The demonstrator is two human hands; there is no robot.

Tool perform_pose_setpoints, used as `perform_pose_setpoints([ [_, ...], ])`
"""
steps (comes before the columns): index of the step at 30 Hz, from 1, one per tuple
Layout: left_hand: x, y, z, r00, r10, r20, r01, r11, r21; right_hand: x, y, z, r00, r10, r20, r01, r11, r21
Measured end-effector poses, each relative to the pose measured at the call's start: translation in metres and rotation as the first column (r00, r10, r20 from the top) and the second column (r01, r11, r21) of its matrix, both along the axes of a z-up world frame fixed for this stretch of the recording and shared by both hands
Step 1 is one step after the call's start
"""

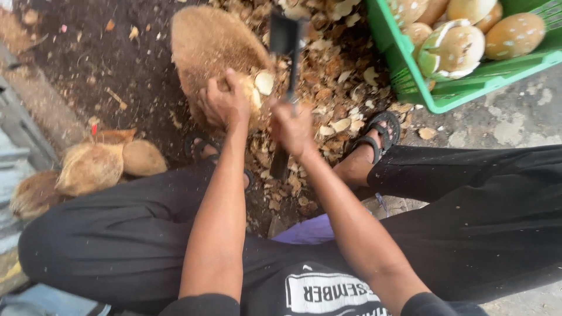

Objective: The person is using a machete to peel the thick fibrous husk off of coconuts.

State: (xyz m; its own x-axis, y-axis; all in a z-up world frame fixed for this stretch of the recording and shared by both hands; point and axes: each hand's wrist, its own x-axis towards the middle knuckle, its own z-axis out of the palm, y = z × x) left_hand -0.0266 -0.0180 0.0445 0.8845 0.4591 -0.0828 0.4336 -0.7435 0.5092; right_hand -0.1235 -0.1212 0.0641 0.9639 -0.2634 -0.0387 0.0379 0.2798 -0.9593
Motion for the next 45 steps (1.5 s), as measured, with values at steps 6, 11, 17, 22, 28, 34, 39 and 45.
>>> perform_pose_setpoints([
  [6, 0.001, -0.003, -0.015, 0.997, 0.007, 0.072, -0.006, 1.000, -0.025, -0.011, 0.006, -0.017, 0.962, -0.254, -0.099, 0.254, 0.967, -0.015],
  [11, 0.005, -0.004, -0.029, 0.987, 0.050, 0.152, -0.053, 0.998, 0.018, -0.003, 0.001, -0.007, 0.985, -0.095, -0.144, 0.104, 0.993, 0.052],
  [17, -0.001, -0.003, -0.021, 0.980, -0.012, 0.199, 0.012, 1.000, -0.001, 0.001, -0.002, -0.015, 0.987, -0.130, -0.089, 0.126, 0.991, -0.055],
  [22, -0.008, -0.002, -0.006, 0.990, -0.029, 0.137, 0.031, 0.999, -0.014, -0.023, -0.004, -0.053, 0.820, 0.219, -0.529, -0.298, 0.952, -0.068],
  [28, -0.004, 0.009, -0.009, 0.984, -0.066, 0.165, 0.086, 0.990, -0.116, -0.002, -0.026, -0.060, 0.817, 0.188, -0.545, -0.298, 0.947, -0.120],
  [34, -0.013, 0.035, -0.020, 0.963, -0.159, 0.216, 0.206, 0.953, -0.221, -0.025, -0.022, -0.046, 0.813, 0.217, -0.540, -0.333, 0.934, -0.126],
  [39, -0.015, 0.045, -0.011, 0.969, -0.211, 0.128, 0.241, 0.919, -0.312, -0.027, -0.026, -0.071, 0.782, 0.202, -0.590, -0.414, 0.875, -0.250],
  [45, -0.018, 0.039, -0.016, 0.984, -0.172, 0.055, 0.181, 0.942, -0.282, -0.029, -0.018, -0.073, 0.722, 0.158, -0.673, -0.444, 0.853, -0.275],
])
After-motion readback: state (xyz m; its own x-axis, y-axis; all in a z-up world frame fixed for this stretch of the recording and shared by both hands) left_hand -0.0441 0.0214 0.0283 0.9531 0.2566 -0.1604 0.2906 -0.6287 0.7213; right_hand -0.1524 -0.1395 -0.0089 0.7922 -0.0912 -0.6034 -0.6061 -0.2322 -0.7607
